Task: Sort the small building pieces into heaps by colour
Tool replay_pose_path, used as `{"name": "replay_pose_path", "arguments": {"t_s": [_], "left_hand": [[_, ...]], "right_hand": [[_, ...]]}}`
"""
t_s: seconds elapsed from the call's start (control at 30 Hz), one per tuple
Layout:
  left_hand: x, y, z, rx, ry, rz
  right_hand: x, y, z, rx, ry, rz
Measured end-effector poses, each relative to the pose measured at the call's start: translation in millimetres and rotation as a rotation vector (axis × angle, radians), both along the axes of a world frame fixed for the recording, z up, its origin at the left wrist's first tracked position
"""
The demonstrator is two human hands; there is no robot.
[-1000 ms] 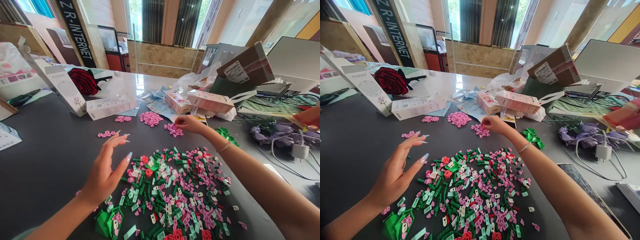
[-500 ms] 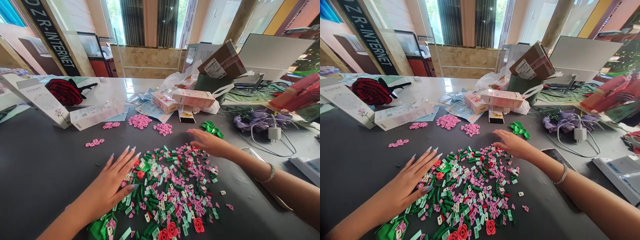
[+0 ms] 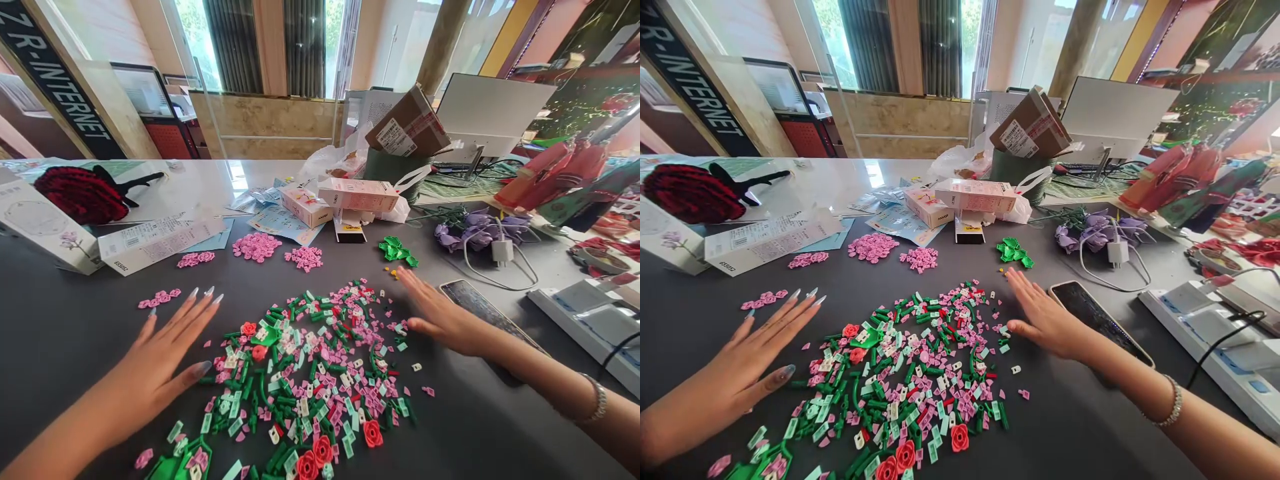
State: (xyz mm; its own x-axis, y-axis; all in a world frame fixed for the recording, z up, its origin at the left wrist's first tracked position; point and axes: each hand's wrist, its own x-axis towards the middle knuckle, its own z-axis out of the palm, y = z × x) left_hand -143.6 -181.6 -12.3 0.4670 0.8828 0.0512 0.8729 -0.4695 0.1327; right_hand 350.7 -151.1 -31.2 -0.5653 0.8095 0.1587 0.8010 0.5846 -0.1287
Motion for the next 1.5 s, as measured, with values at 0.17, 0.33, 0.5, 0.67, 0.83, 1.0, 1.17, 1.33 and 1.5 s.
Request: {"name": "replay_pose_path", "arguments": {"t_s": [0.17, 0.33, 0.5, 0.67, 0.83, 1.0, 1.17, 1.33, 1.5], "left_hand": [[-2.2, -3.5, -6.2, -0.050, 0.062, -0.055], [17.0, -12.3, -14.7, -0.020, 0.069, -0.093], [15.7, -16.2, 2.1, -0.008, -0.110, -0.026], [-26.4, -16.1, 21.0, -0.063, -0.376, 0.092], [-49.8, -15.3, 9.5, -0.175, -0.307, 0.124], [-44.2, -14.4, -1.9, -0.179, -0.139, 0.029], [-29.4, -22.3, -5.5, -0.167, -0.065, -0.052], [-1.0, -31.9, -7.6, -0.177, -0.082, -0.137], [21.0, -32.1, -5.5, -0.197, -0.119, -0.168]], "right_hand": [[-26.8, -3.5, -9.9, -0.015, -0.033, 0.083], [-42.6, 17.3, -15.1, 0.006, -0.024, 0.146], [-55.9, 37.5, -17.6, -0.001, -0.001, 0.241], [-66.1, 48.1, -16.3, -0.038, 0.036, 0.323], [-77.9, 48.9, -11.0, -0.067, 0.054, 0.406], [-93.2, 45.1, -8.6, -0.079, 0.068, 0.451], [-111.1, 37.0, -8.1, -0.103, 0.104, 0.501], [-130.4, 28.7, -4.5, -0.169, 0.126, 0.566], [-146.1, 23.4, -3.0, -0.229, 0.141, 0.604]]}}
